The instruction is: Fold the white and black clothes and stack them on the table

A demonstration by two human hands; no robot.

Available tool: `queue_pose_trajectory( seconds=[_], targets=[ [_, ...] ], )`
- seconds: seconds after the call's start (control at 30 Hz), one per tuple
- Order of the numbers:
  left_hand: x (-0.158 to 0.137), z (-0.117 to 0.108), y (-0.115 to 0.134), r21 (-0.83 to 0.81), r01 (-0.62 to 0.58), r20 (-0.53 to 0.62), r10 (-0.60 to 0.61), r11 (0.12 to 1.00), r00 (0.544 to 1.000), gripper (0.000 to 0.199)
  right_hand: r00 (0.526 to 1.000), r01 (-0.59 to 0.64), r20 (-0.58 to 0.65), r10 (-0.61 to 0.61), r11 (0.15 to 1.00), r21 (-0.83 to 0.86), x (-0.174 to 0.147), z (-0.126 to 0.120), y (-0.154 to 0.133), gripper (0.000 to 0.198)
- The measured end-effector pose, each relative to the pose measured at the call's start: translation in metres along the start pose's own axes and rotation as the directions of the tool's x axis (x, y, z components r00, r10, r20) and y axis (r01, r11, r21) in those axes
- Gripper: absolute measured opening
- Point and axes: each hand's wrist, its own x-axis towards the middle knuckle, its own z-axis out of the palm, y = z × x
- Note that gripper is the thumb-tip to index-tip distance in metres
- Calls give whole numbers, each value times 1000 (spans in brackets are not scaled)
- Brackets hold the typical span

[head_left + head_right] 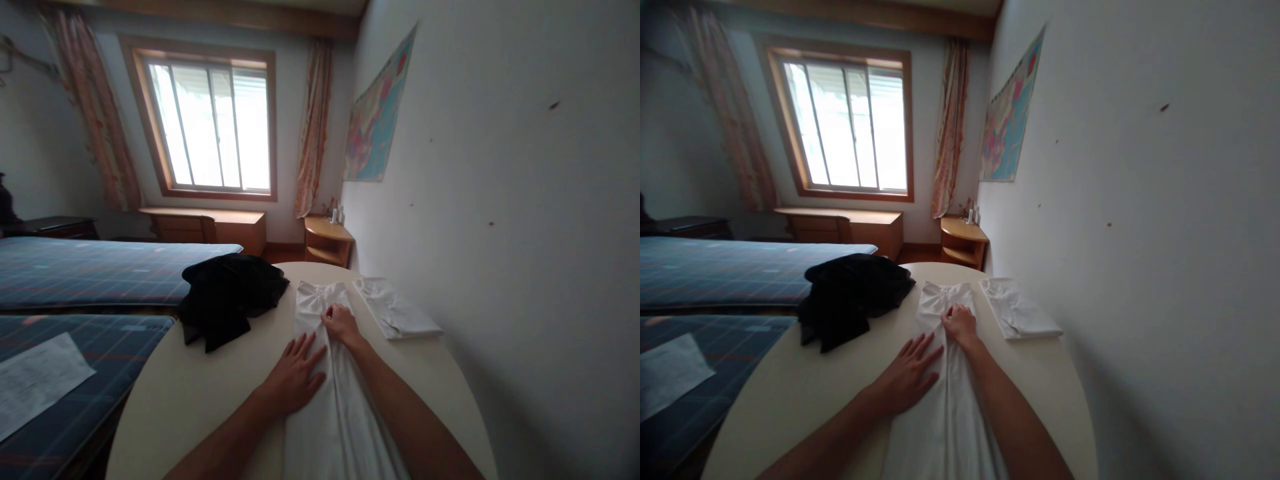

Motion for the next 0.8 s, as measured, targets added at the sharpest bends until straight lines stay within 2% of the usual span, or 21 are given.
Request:
queue_pose_trajectory(
  seconds=[0.17, 0.43, 0.57, 0.67, 0.8],
  targets=[
    [-2, -3, 3, -4, -2, 22, 3, 1000, 1000, 56, 997, -76, 12, 77, 995, -56, 18, 1, -10, 45],
    [-3, -4, 4, -23, 14, 34, -13, 1000, 999, 57, 994, -110, 0, 111, 989, -99, 50, 14, -21, 35],
    [-3, -3, 4, -36, 18, 35, -17, 999, 999, 58, 992, -124, -33, 122, 986, -110, 57, 15, -21, 37],
    [-3, -4, 5, -43, 24, 42, -22, 999, 999, 59, 996, -78, -41, 74, 990, -114, 57, 14, -25, 38],
    [-2, -6, 6, -54, 20, 44, -18, 998, 999, 60, 992, 123, 30, -120, 988, -90, 55, 18, -35, 44]
  ],
)
